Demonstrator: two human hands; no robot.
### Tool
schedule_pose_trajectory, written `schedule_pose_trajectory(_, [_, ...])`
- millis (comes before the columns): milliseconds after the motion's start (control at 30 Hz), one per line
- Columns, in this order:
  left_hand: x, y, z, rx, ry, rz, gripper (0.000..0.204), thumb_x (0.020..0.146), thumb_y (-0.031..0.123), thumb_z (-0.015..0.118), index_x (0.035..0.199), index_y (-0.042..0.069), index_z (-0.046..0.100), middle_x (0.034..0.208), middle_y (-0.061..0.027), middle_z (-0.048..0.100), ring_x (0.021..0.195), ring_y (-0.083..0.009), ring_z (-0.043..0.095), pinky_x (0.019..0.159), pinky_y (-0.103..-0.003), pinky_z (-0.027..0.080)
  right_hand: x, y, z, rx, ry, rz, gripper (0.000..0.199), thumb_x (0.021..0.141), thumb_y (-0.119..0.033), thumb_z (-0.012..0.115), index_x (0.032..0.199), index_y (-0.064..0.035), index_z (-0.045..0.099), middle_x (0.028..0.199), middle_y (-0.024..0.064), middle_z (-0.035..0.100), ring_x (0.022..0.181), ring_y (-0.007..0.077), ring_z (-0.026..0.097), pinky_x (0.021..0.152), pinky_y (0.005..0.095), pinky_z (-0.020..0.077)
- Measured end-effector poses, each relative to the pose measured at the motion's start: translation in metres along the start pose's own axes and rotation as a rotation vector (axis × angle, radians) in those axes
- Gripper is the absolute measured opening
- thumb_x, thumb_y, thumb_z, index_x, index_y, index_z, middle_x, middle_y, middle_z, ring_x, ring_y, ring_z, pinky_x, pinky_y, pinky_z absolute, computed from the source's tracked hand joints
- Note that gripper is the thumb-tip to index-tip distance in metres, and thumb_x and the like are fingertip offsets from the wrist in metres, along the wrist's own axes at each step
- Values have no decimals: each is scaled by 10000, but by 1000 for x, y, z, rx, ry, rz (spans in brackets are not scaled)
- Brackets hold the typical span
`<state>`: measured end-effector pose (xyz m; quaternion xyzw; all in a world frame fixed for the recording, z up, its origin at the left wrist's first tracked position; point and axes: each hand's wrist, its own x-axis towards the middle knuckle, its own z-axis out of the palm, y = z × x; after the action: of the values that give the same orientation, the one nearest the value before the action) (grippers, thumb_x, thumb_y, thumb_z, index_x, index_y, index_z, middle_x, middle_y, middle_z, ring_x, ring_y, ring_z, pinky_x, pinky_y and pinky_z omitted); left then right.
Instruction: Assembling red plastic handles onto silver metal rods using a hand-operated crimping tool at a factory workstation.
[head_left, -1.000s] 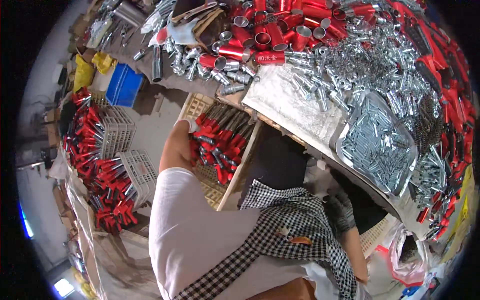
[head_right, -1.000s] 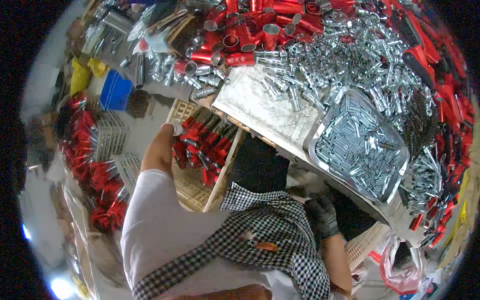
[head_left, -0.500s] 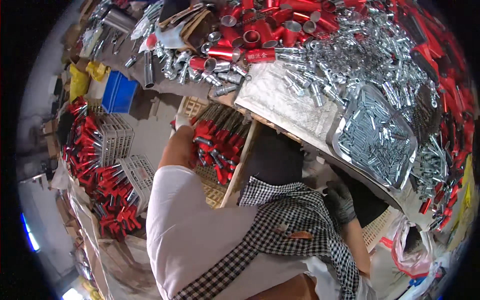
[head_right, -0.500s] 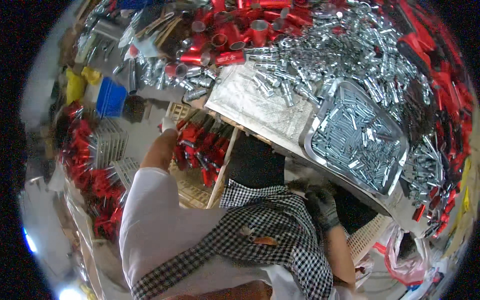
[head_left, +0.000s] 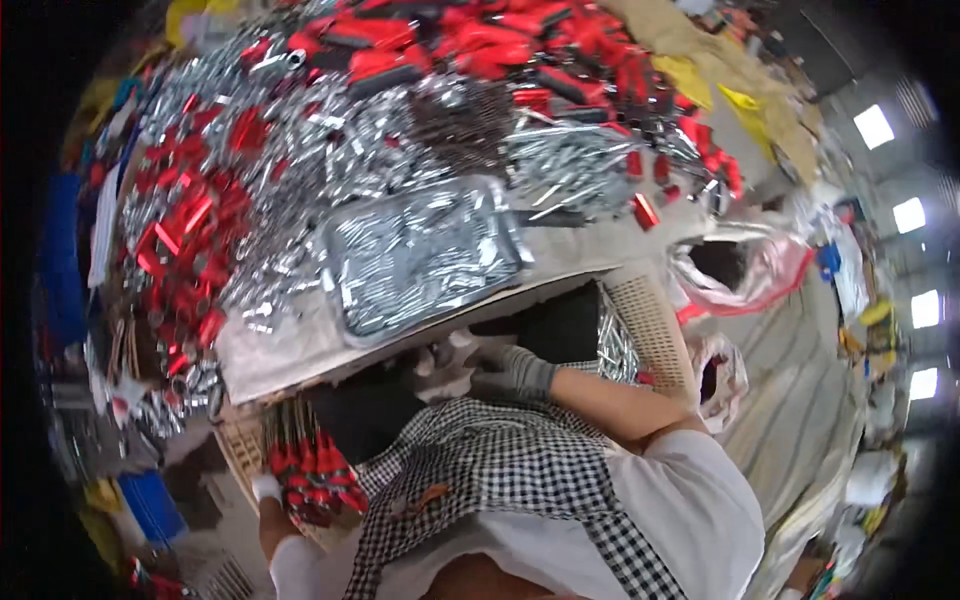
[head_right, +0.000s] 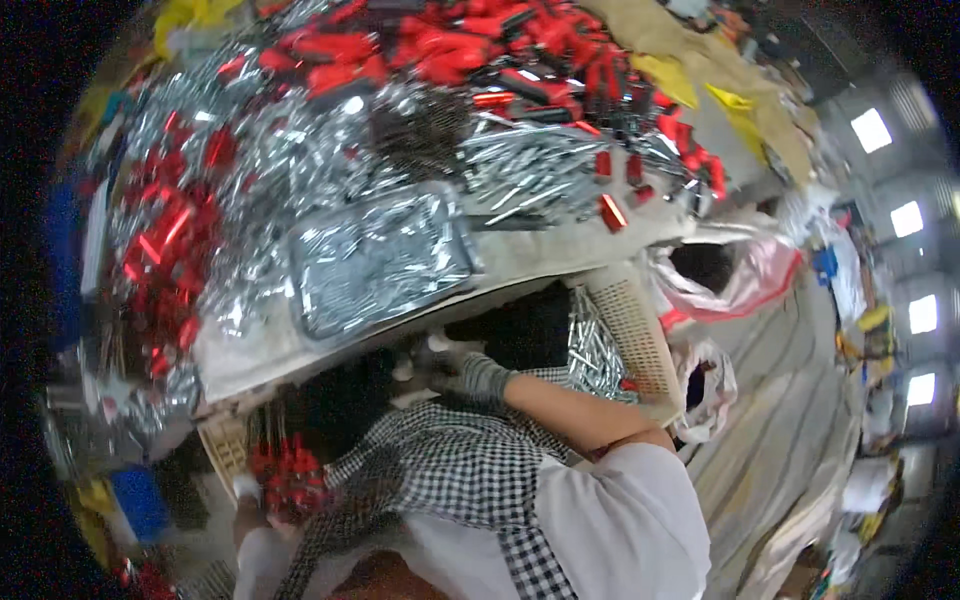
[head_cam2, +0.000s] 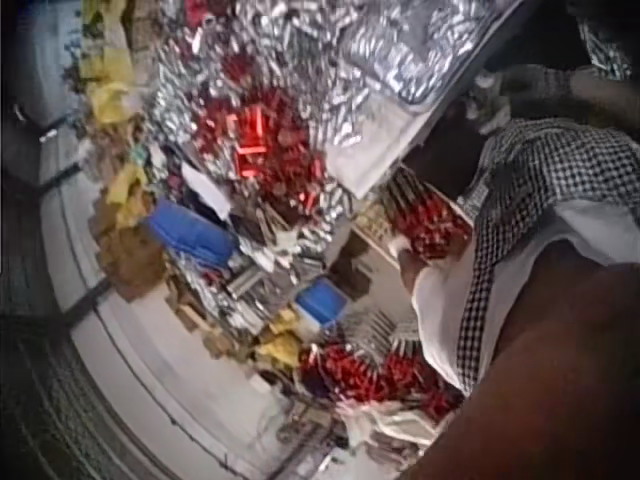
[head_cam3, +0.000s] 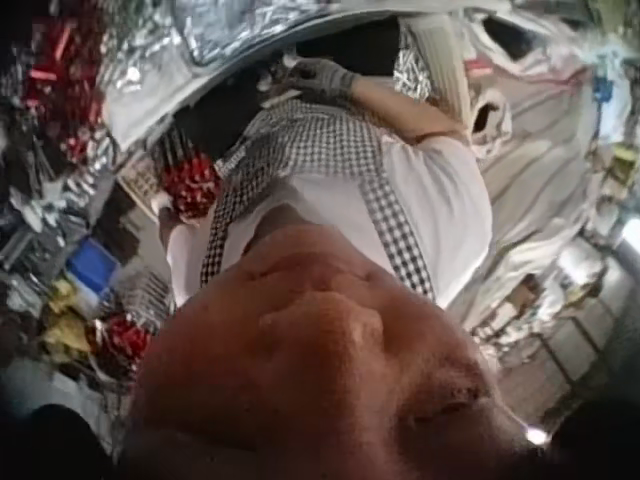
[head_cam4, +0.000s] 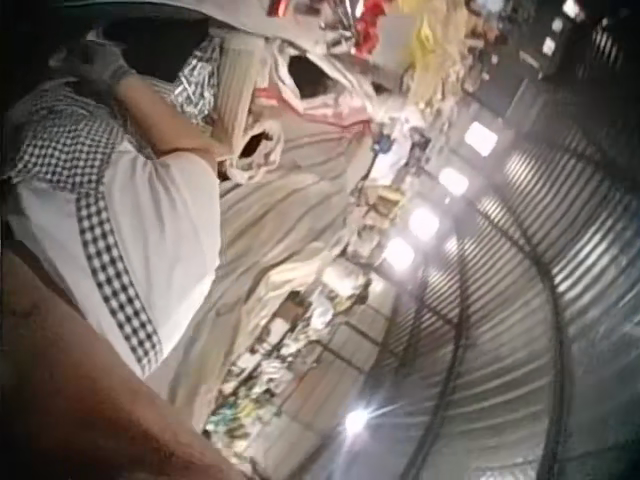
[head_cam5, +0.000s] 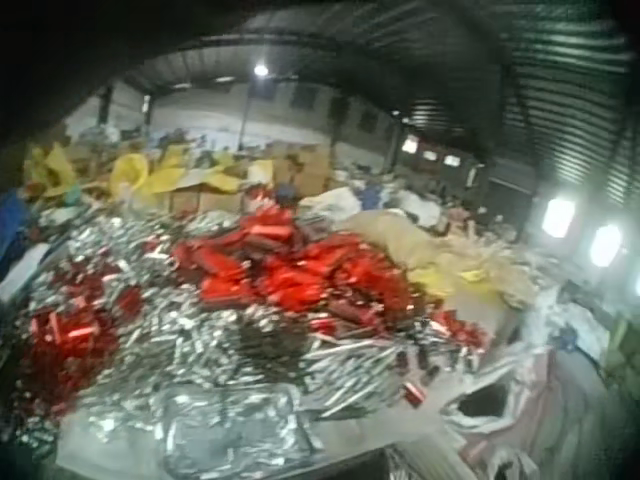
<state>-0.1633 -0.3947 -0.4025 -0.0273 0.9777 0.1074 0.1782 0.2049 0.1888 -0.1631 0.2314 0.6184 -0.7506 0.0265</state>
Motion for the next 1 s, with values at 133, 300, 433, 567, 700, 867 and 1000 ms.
schedule_pose_trajectory(133, [-7,29,-66,357,208,279,344,951,320,494,1001,42,691,945,-237,676,884,-406,650,754,-476,512,-45,-56,-27,-461,-21,-90,450,945,-353,620,1273,-51,558,1173,125,639,1056,261,620,940,357,511])
schedule_pose_trajectory(300, [-106,150,-171,-112,496,454,333,945,276,558,997,-37,658,926,-244,655,845,-397,631,762,-446,492,-79,-108,-54,-429,82,-190,334,924,-159,649,1218,-12,592,1121,113,665,1024,176,625,896,344,514])
schedule_pose_trajectory(433, [-309,352,-280,-516,55,1061,346,922,274,578,1064,-34,642,1078,-206,647,996,-351,616,893,-415,469,-90,-124,-57,-238,263,-210,273,906,-145,658,1140,-7,633,987,62,670,923,131,610,825,284,505])
schedule_pose_trajectory(567, [-384,454,-294,-1032,-383,1871,244,884,192,580,1000,4,683,1000,-188,641,896,-353,625,768,-456,502,-74,-96,-72,1,172,-82,284,922,-119,650,1181,-5,619,1115,90,668,1035,169,605,926,324,487])
schedule_pose_trajectory(700, [-404,424,-296,-1171,-406,1797,208,876,162,578,988,11,668,989,-172,632,899,-336,623,788,-449,499,-93,-49,-61,-176,233,-43,287,908,-74,649,1188,-21,623,1133,90,667,1049,174,607,936,308,485])
schedule_pose_trajectory(867, [-392,436,-314,-1216,-325,1962,167,865,124,575,972,20,649,976,-152,619,902,-314,619,814,-442,494,-88,-98,-51,-432,154,-267,330,888,-117,672,1202,-29,619,1062,85,682,979,141,609,892,297,494])
schedule_pose_trajectory(1000, [-393,439,-338,-1243,-243,2088,137,856,93,573,960,26,633,965,-137,610,905,-297,616,835,-435,490,-97,-97,-43,-323,148,-245,295,893,-112,665,1166,-10,620,1011,84,679,953,123,604,870,286,495])
